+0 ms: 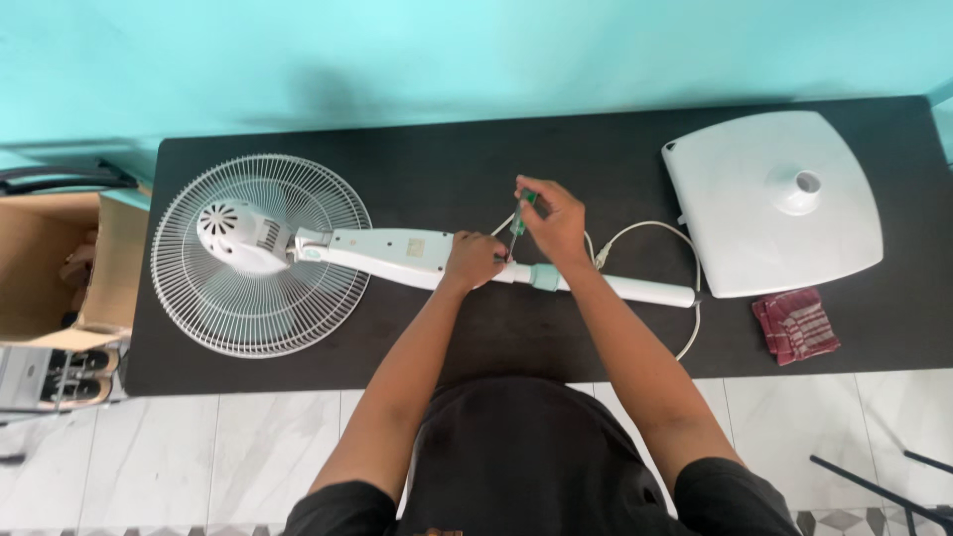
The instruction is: The person assembles a white pedestal fan on a black table. They use a green-handled screwdriver to tighten screws on the fan's neck, then detach the neck from the fan head and reattach it to the base.
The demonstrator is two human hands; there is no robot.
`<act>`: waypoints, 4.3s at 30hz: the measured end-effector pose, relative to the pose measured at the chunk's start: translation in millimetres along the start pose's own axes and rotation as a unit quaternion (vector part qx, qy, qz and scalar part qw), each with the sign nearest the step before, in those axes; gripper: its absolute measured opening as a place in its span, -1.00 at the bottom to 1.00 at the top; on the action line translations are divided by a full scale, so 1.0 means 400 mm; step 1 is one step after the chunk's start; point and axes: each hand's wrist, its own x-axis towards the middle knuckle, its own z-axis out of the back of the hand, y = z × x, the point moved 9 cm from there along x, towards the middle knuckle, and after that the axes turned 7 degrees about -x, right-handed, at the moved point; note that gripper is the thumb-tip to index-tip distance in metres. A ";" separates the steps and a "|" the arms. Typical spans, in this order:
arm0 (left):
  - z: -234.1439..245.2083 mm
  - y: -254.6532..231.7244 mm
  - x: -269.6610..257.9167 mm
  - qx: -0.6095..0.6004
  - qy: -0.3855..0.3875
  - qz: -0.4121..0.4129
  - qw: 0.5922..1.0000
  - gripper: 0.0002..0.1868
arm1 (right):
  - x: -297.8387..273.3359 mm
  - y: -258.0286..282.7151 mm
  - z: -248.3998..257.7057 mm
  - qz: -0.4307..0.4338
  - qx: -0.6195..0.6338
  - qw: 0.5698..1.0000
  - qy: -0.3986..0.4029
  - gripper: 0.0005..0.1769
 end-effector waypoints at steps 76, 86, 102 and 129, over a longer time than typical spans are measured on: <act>0.075 -0.093 -0.043 0.008 -0.029 -0.007 1.000 -0.82 | -0.035 0.072 0.010 0.065 -0.126 0.984 -0.109 -0.57; 0.070 -0.091 -0.046 0.005 -0.044 -0.043 0.998 -0.93 | -0.014 0.017 -0.011 -0.022 -0.032 0.997 -0.073 -0.55; 0.086 -0.156 -0.079 0.128 -0.098 -0.123 0.979 -0.76 | -0.023 0.041 -0.023 0.024 -0.094 0.994 -0.054 -0.55; 0.071 -0.153 -0.063 0.152 -0.081 -0.124 0.977 -0.77 | -0.030 0.087 0.006 0.077 -0.218 0.965 -0.123 -0.54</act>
